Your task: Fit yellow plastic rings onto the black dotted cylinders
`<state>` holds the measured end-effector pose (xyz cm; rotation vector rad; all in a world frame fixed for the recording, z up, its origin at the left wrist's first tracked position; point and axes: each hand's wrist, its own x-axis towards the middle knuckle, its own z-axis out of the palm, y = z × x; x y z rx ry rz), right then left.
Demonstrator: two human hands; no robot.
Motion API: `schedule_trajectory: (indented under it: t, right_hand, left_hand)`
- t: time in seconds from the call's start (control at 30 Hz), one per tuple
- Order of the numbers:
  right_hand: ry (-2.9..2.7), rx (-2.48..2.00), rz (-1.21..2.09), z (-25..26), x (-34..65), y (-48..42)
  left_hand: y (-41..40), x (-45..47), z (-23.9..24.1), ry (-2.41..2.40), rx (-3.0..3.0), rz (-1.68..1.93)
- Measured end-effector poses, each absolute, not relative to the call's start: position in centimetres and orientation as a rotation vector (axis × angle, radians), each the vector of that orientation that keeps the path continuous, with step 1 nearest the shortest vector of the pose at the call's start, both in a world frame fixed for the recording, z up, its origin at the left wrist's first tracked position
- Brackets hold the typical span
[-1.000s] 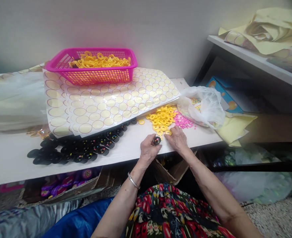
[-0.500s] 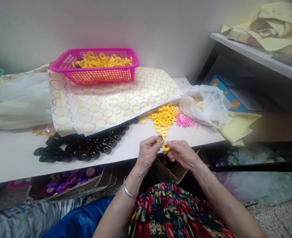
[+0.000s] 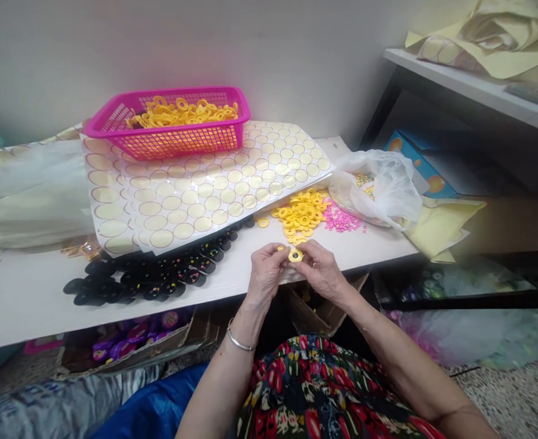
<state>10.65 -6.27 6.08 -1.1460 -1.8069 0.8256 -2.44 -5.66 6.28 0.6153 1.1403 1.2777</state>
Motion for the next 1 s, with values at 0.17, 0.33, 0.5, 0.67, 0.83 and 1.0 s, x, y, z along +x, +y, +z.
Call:
schedule_trajectory:
  t: [0.17, 0.33, 0.5, 0.67, 0.83, 1.0]
  right_hand:
    - [-1.931, -1.148, 0.633, 5.4, 10.7, -5.3]
    - [-2.009, -1.175, 0.638, 5.0, 10.8, -4.9]
    - [-2.017, -1.212, 0.711, 5.4, 10.9, -4.8]
    - [-1.981, -1.258, 0.748, 5.0, 10.5, -4.6]
    - [-1.916, -1.270, 0.774, 4.5, 10.1, -4.6]
    - [-1.551, -1.272, 1.120, 4.5, 9.8, -5.3]
  left_hand:
    - [-5.3, -2.0, 5.6, 1.235, 0.639, 1.336]
    - [-5.2, -2.1, 4.7, 1.233, 0.642, 1.312]
    - [-5.0, -2.0, 4.4, 1.242, 0.615, 1.290]
    - [-4.7, -2.0, 4.4, 1.251, 0.607, 1.291]
    - [-4.6, -1.9, 4.3, 1.234, 0.621, 1.280]
    - [-4.7, -1.6, 3.9, 1.299, 0.738, 1.290]
